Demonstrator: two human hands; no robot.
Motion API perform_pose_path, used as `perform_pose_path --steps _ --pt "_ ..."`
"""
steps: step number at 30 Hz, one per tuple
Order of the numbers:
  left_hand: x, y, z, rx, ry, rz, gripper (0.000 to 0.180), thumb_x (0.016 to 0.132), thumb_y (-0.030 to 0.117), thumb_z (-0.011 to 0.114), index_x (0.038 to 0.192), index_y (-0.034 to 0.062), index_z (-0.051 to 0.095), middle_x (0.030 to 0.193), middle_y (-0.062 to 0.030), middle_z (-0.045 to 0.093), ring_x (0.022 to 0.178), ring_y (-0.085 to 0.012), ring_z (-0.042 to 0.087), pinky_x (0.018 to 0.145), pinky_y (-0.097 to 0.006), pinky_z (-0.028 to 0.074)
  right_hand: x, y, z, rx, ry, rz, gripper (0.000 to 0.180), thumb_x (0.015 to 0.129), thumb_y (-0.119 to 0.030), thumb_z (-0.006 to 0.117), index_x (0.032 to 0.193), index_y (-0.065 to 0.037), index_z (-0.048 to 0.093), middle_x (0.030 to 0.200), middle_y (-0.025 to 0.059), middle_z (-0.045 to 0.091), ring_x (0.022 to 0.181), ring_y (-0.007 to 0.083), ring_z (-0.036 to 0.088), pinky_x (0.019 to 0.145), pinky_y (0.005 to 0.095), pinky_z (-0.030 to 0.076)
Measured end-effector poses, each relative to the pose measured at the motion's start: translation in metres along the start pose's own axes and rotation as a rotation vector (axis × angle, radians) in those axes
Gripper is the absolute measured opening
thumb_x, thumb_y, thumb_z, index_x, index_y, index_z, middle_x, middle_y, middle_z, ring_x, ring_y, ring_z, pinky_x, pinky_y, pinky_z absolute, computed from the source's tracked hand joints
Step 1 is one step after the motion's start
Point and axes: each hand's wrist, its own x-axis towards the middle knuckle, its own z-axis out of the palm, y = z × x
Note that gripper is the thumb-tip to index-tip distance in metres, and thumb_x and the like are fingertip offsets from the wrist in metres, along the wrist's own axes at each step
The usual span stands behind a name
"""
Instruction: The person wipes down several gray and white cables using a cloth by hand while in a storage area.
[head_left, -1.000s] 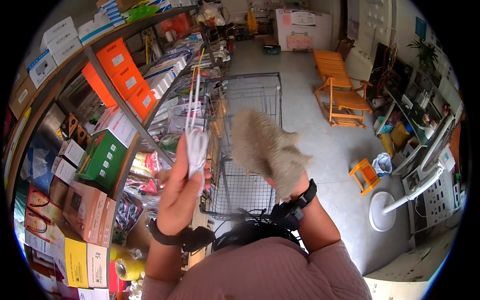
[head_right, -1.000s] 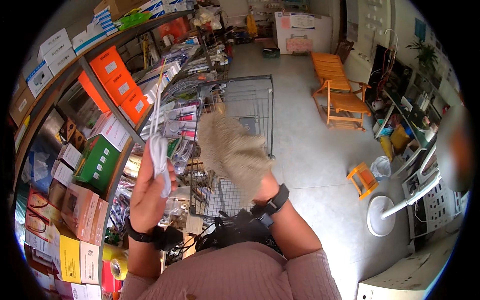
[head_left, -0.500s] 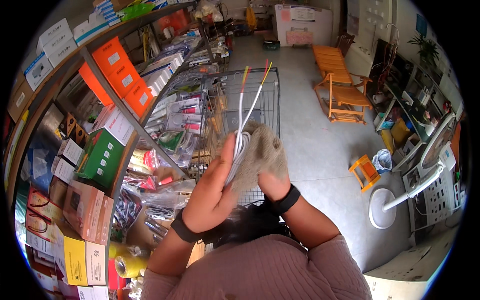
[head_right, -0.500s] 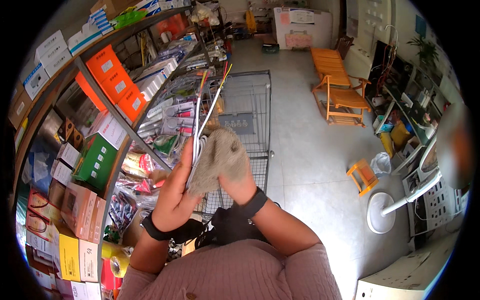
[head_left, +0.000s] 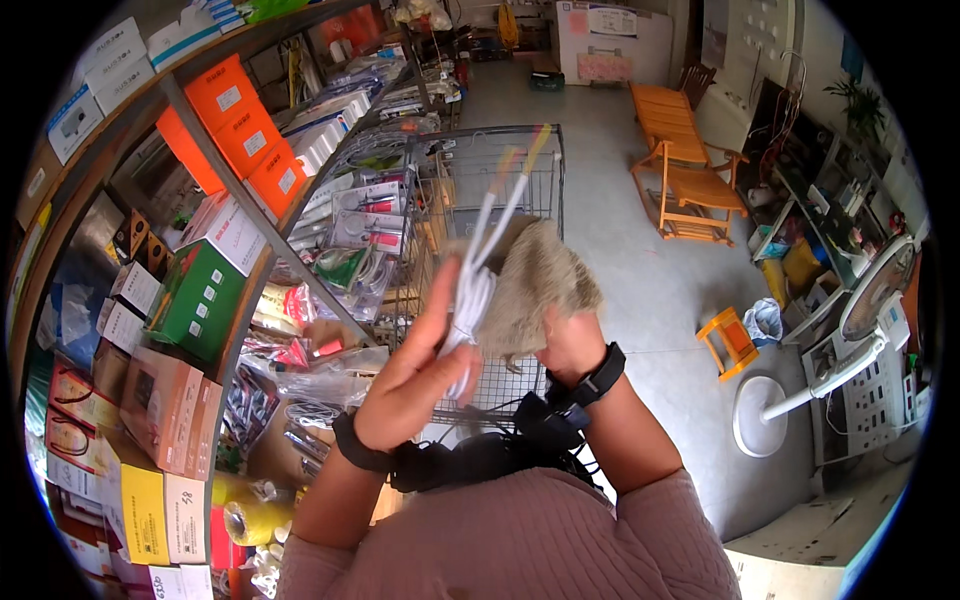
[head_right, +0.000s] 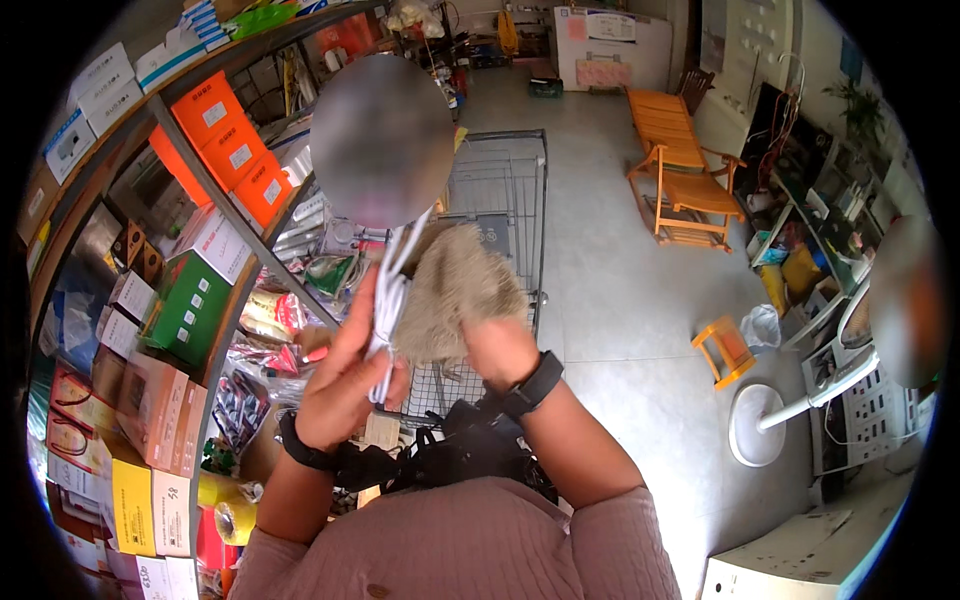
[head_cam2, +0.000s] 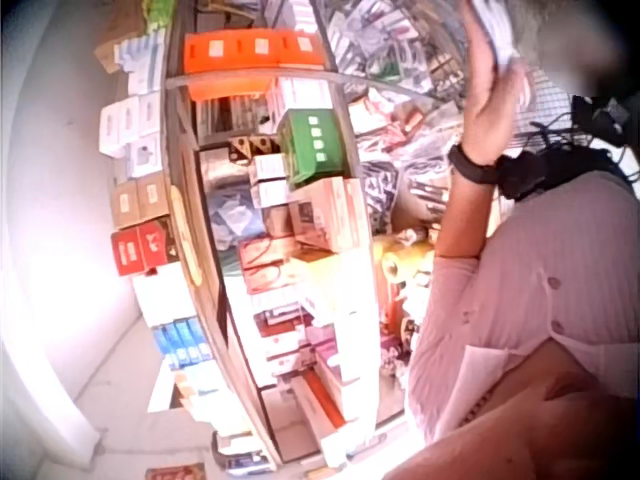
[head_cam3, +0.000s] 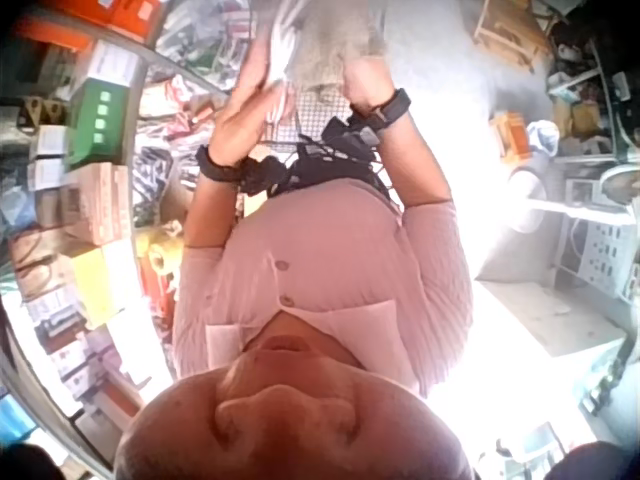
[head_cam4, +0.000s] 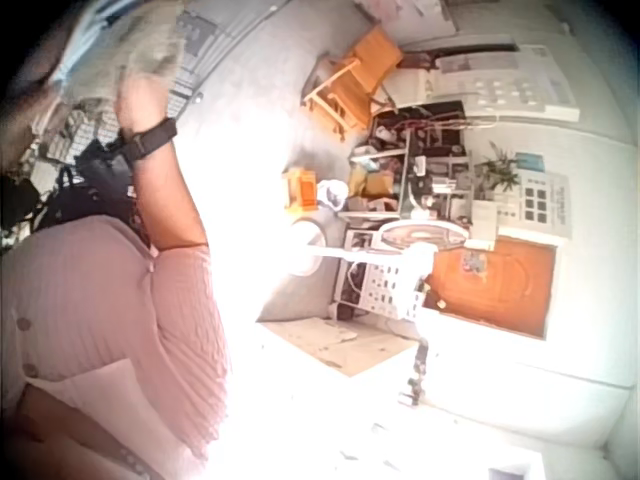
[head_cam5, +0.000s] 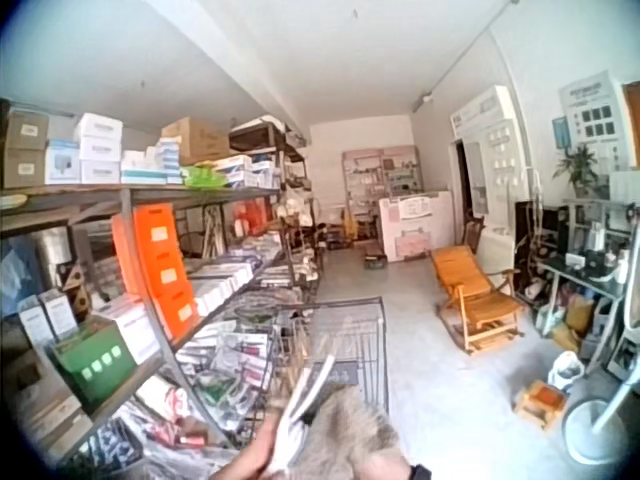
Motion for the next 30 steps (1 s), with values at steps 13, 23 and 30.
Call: perform_pose_path --steps 13,23,30 --pt "-0.028 0.012 -0.070 0.195 0.269 0.358 0.033 0.093 0.010 0.042 0.125 0.0024 0.040 0.136 -0.0102 0.037 0.122 -0.0171 0.039 0.101 -0.030 0.027 -0.005 0.005 0.120 -1.087 -0.263 -0.020 0.044 0.083 -0.018 0.060 0.119 0.000 0.043 0.103 0.0107 0.059 0.093 0.0156 0.059 0.075 0.0293 0.049" --pt "-0.048 0.025 -0.104 0.192 0.124 0.443 0.038 0.092 0.021 0.049 0.125 0.0019 0.044 0.125 -0.0066 0.046 0.113 -0.0115 0.043 0.095 -0.026 0.033 -0.017 0.049 0.129 -0.646 -0.255 0.010 0.035 0.077 -0.006 0.064 0.110 -0.002 0.052 0.102 0.0076 0.060 0.090 0.0135 0.058 0.077 0.0264 0.048" --pt "-0.066 0.025 -0.132 -0.245 0.058 0.244 0.044 0.093 0.031 0.045 0.124 -0.0006 0.044 0.118 -0.0031 0.050 0.105 -0.0095 0.046 0.092 -0.026 0.035 -0.023 0.077 0.129 -0.292 -0.299 0.152 0.042 0.084 -0.023 0.059 0.118 -0.004 0.045 0.103 0.0079 0.058 0.092 0.0223 0.059 0.081 0.0335 0.049"
